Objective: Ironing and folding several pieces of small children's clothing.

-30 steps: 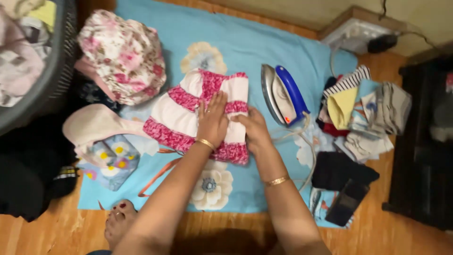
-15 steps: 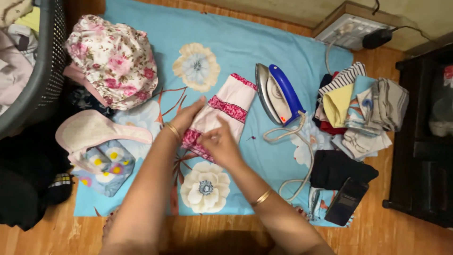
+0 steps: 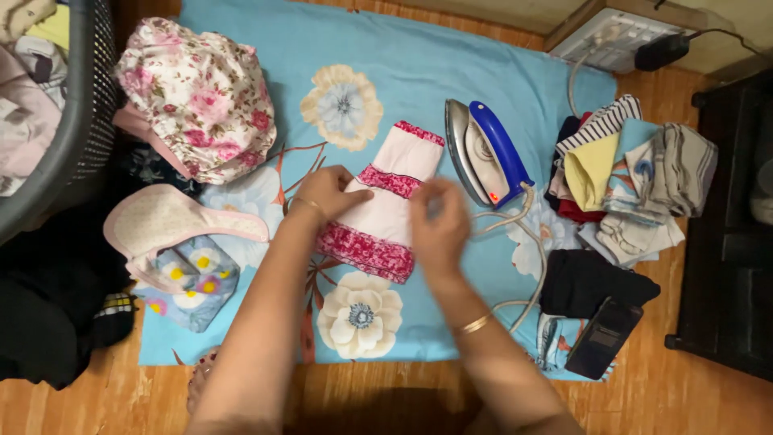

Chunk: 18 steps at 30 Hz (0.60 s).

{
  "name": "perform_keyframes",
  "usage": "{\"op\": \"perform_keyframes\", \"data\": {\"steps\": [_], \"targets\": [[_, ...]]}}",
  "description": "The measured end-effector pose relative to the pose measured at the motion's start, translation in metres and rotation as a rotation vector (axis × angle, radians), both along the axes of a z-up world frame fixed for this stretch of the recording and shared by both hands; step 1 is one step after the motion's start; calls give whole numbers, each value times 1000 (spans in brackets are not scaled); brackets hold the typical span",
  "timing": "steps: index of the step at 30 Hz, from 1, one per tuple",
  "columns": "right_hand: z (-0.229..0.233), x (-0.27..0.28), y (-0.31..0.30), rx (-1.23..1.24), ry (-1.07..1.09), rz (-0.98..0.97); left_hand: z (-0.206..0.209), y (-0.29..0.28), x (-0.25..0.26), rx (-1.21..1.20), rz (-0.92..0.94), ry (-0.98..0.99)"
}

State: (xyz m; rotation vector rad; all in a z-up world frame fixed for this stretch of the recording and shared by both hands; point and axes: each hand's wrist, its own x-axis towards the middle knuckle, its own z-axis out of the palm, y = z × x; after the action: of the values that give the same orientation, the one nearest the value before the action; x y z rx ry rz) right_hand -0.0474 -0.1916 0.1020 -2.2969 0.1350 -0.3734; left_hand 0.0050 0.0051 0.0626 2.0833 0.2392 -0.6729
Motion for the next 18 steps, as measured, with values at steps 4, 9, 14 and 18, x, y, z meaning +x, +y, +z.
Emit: {"op": "perform_keyframes", "data": {"steps": [4,9,14,18], "targets": [[19,58,-51,-314,-228,13,-29,-7,2,216,30,-256],[0,99,-91,-383,-34,73,-42,-29,-6,277,-89,-222],[6,116,-94,-377,63,5,-22,-28,4,6,-130,-262],[-2,122,-114,-267,142,17,28,-11,17,-296,-320,-292]]}}
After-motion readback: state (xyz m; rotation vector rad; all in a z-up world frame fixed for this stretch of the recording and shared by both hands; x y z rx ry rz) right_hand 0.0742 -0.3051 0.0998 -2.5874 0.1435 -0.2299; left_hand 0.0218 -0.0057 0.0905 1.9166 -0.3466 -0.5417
